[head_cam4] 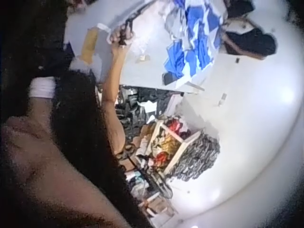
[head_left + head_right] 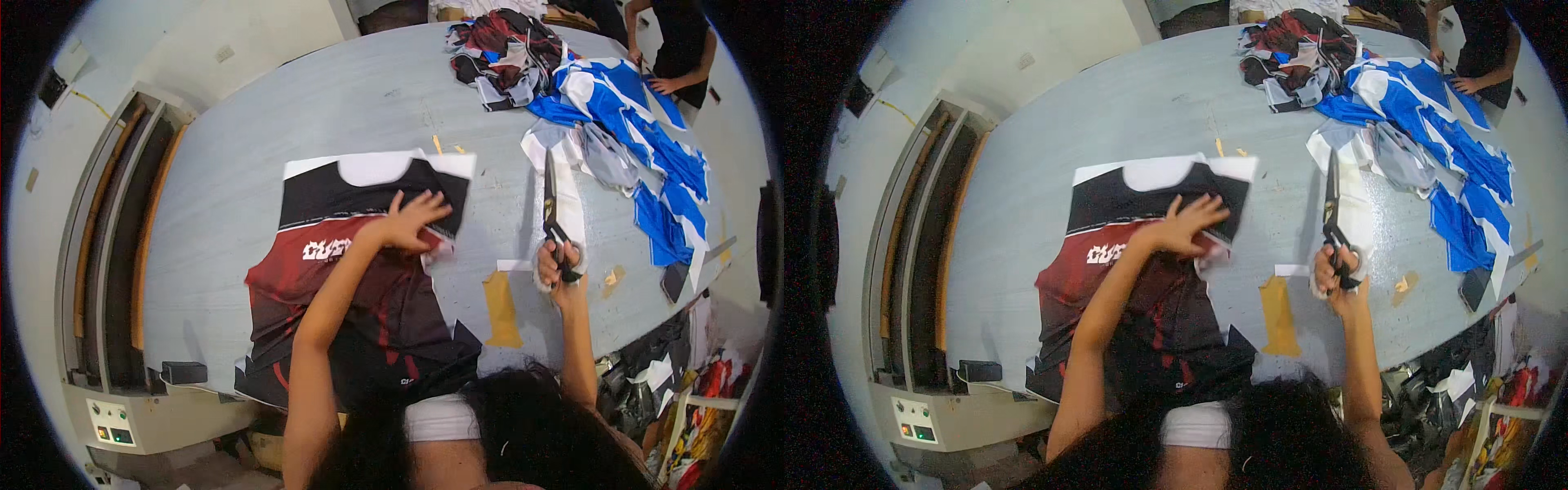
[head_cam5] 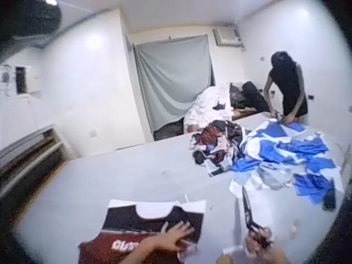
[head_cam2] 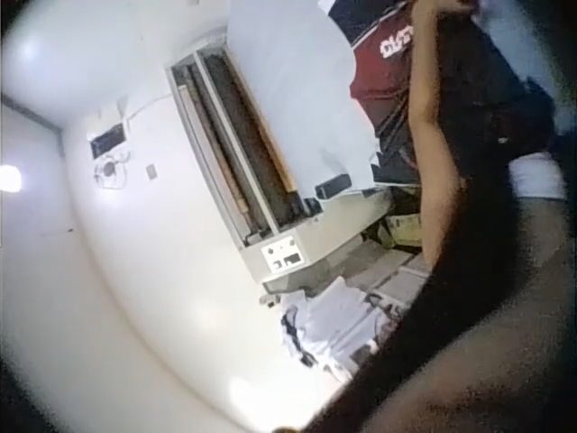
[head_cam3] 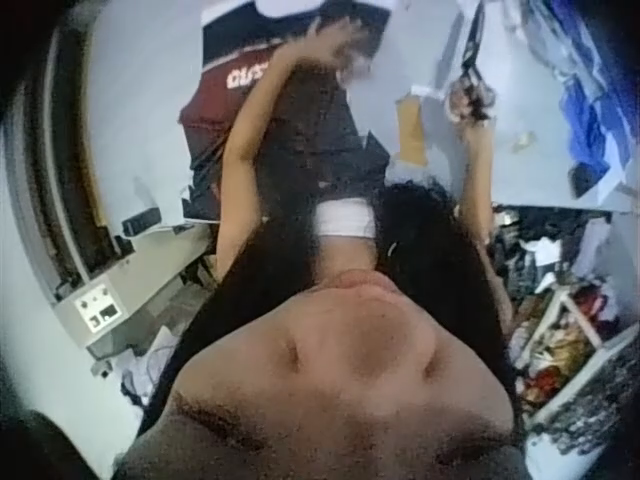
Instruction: Cutting printed jersey fabric panels along pattern lines using large shears.
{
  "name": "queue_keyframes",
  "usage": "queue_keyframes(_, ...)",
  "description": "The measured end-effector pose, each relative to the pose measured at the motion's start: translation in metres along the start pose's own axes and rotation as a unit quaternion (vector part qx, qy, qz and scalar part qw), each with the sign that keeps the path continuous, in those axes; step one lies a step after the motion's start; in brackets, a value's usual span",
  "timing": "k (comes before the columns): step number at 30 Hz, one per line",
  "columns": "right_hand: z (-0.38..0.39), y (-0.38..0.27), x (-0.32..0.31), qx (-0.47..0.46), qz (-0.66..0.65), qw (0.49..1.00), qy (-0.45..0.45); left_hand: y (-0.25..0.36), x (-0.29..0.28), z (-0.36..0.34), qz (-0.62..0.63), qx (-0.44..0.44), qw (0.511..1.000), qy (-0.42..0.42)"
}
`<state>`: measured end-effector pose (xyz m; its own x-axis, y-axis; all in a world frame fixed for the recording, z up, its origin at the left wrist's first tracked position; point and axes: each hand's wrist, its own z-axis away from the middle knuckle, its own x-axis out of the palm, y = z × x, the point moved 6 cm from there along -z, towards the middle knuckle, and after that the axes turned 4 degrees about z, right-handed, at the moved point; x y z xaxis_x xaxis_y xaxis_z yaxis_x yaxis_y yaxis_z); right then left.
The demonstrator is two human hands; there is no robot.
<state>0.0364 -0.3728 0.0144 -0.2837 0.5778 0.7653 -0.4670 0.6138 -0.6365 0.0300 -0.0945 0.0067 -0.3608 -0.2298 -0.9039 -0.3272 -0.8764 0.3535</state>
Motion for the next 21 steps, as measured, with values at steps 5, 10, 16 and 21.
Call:
queue_keyframes(5,0.007,0.012,0.008,0.052,0.132,0.990,-0.002,0.060,0.013,0.052,-0.027,-0.011,1.000,-0.002)
queue_keyframes(10,0.010,0.011,0.013,0.080,-0.051,0.994,-0.054,0.039,0.013,0.130,0.061,-0.389,0.906,0.154)
queue_keyframes(16,0.018,0.025,0.022,0.122,-0.135,0.955,-0.234,-0.020,0.049,0.182,0.028,-0.549,0.795,0.258)
queue_keyframes(21,0.033,0.034,0.044,0.211,-0.174,0.903,-0.330,-0.084,0.014,0.137,-0.118,-0.361,0.858,0.346)
